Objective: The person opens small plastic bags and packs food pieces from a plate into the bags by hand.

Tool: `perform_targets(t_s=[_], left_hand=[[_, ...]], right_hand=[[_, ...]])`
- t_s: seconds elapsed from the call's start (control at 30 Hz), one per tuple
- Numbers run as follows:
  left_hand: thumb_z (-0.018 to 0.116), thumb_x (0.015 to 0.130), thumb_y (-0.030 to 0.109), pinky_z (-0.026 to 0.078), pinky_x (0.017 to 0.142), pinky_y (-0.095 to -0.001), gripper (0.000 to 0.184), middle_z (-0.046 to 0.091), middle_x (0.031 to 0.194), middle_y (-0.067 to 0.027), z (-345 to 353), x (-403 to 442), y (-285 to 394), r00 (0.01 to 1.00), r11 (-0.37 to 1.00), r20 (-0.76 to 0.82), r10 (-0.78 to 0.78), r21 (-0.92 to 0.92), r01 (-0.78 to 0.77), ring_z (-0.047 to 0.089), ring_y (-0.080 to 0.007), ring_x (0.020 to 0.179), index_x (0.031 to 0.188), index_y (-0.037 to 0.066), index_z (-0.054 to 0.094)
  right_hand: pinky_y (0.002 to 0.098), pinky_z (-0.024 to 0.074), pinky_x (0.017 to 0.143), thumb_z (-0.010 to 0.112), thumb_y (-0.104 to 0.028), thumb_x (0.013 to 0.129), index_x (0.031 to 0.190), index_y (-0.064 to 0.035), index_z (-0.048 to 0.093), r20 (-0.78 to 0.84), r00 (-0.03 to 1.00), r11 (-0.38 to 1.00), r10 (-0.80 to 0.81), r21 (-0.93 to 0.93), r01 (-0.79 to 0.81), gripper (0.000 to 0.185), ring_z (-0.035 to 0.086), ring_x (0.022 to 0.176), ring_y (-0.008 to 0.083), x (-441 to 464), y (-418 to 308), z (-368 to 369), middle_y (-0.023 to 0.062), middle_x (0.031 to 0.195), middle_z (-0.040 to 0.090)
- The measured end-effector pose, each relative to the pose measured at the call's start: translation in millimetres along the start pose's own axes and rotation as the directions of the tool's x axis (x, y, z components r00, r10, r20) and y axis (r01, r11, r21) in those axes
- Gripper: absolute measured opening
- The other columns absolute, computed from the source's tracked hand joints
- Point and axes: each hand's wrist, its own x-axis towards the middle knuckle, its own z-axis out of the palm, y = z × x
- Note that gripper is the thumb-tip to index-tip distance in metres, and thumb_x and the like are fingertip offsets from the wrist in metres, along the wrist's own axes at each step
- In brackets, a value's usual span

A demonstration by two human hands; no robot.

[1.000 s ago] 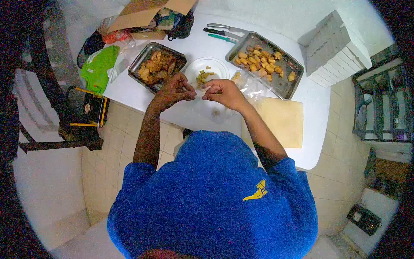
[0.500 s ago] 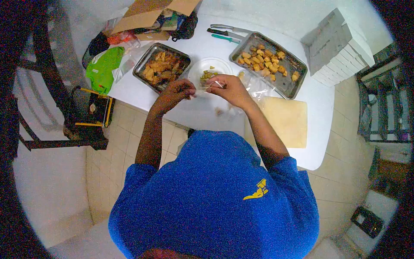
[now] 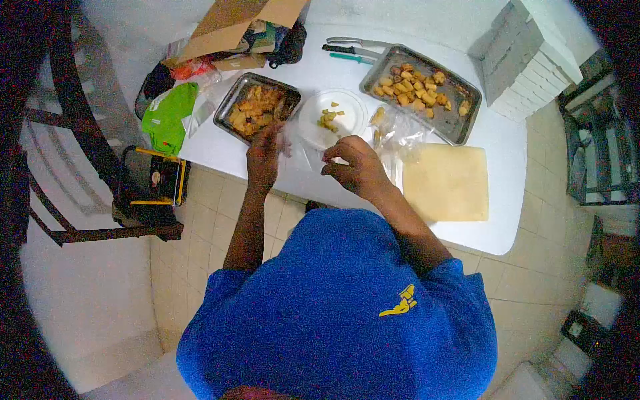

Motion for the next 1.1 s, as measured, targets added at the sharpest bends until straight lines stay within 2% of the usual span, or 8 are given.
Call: perform_targets(t_s=[0.07, 0.17, 0.33, 0.67, 0.77, 0.9, 0.97, 1.1], left_hand=[[0.054, 0.089, 0.023, 0.051, 0.074, -0.0328, 0.031, 0.059, 0.108, -0.0119, -1, -11, -10, 0.954, 0.753, 0.155, -0.258, -0.587, 0.299, 0.062, -0.0198, 0.079, 0.114, 0.005, 0.052], [0.047, 0.09, 0.033, 0.052, 0.08, -0.0402, 0.042, 0.056, 0.113, -0.0194, 2, -23, -12, 0.907, 0.57, 0.31, -0.286, -0.706, 0.421, 0.062, -0.0246, 0.085, 0.123, 0.007, 0.041], [0.068, 0.08, 0.015, 0.052, 0.076, -0.0313, 0.045, 0.059, 0.105, -0.0133, 15, -29, -9, 0.828, 0.69, 0.117, -0.548, -0.496, 0.527, 0.06, -0.0177, 0.083, 0.113, 0.006, 0.039], [0.059, 0.086, 0.01, 0.053, 0.076, -0.0306, 0.022, 0.06, 0.089, -0.0088, -7, -53, -25, 0.767, 0.7, 0.165, -0.62, -0.325, 0.636, 0.06, -0.0175, 0.081, 0.103, 0.003, 0.046], [0.056, 0.088, 0.01, 0.052, 0.075, -0.0319, 0.011, 0.062, 0.089, -0.0117, -10, -57, -13, 0.801, 0.744, 0.111, -0.589, -0.313, 0.591, 0.061, -0.0188, 0.082, 0.092, 0.002, 0.049], [0.059, 0.084, 0.011, 0.051, 0.072, -0.0309, 0.014, 0.064, 0.092, -0.0135, -16, -72, -10, 0.909, 0.907, -0.058, -0.412, 0.063, 0.416, 0.062, -0.0205, 0.077, 0.081, 0.003, 0.049], [0.063, 0.08, 0.011, 0.049, 0.068, -0.0294, 0.014, 0.064, 0.09, -0.0144, -20, -79, 0, 0.939, 0.803, -0.135, -0.316, 0.49, 0.341, 0.062, -0.0238, 0.072, 0.081, 0.004, 0.051], [0.064, 0.072, 0.009, 0.047, 0.076, -0.0352, 0.024, 0.062, 0.099, -0.0125, -21, -93, 1, 0.971, 0.645, -0.151, -0.184, 0.727, 0.235, 0.059, -0.0281, 0.087, 0.095, 0.006, 0.057]], right_hand=[[0.0317, 0.0438, 0.063, 0.074, -0.004, 0.055, 0.071, -0.0137, 0.064, -0.011, 1.0, 0.999, 0.003, -0.031, -0.003, 0.021, 0.055, 0.076, 0.021, -8, 4, 5, -0.0001, 0.082, 0.058], [0.0335, 0.0435, 0.061, 0.074, -0.008, 0.057, 0.073, -0.012, 0.063, 0.037, 0.999, 0.998, -0.003, -0.07, 0.006, 0.02, 0.054, 0.074, 0.0228, -20, 12, 11, 0.0021, 0.079, 0.057], [0.0372, 0.0441, 0.06, 0.073, -0.016, 0.063, 0.077, -0.0108, 0.06, 0.071, 0.971, 0.971, -0.228, -0.058, 0.232, 0.02, 0.054, 0.072, 0.0259, -33, 16, 17, 0.0054, 0.077, 0.056], [0.0311, 0.046, 0.057, 0.067, -0.008, 0.069, 0.091, -0.0139, 0.066, 0.37, 0.885, 0.954, 0.284, -0.022, -0.298, 0.023, 0.055, 0.069, 0.0207, -94, 28, 67, 0.0053, 0.078, 0.056], [0.0316, 0.0474, 0.06, 0.067, -0.012, 0.074, 0.094, -0.012, 0.065, 0.437, 0.879, 0.973, 0.192, 0.031, -0.228, 0.02, 0.057, 0.071, 0.0187, -69, 6, 59, 0.0059, 0.08, 0.057], [0.0299, 0.05, 0.068, 0.069, -0.024, 0.078, 0.104, -0.0047, 0.058, 0.469, 0.766, 0.653, 0.439, 0.418, -0.631, 0.035, 0.06, 0.083, 0.017, -49, 2, 75, 0.0082, 0.087, 0.062], [0.0288, 0.0502, 0.071, 0.07, -0.021, 0.077, 0.106, -0.0039, 0.057, 0.522, 0.661, 0.392, 0.538, 0.54, -0.745, 0.036, 0.06, 0.086, 0.0149, -36, -6, 95, 0.008, 0.091, 0.063], [0.0291, 0.0487, 0.078, 0.068, -0.021, 0.079, 0.114, -0.0013, 0.052, 0.656, 0.604, 0.155, 0.452, 0.61, -0.777, 0.043, 0.059, 0.09, 0.0158, -7, -24, 120, 0.0088, 0.101, 0.061]])
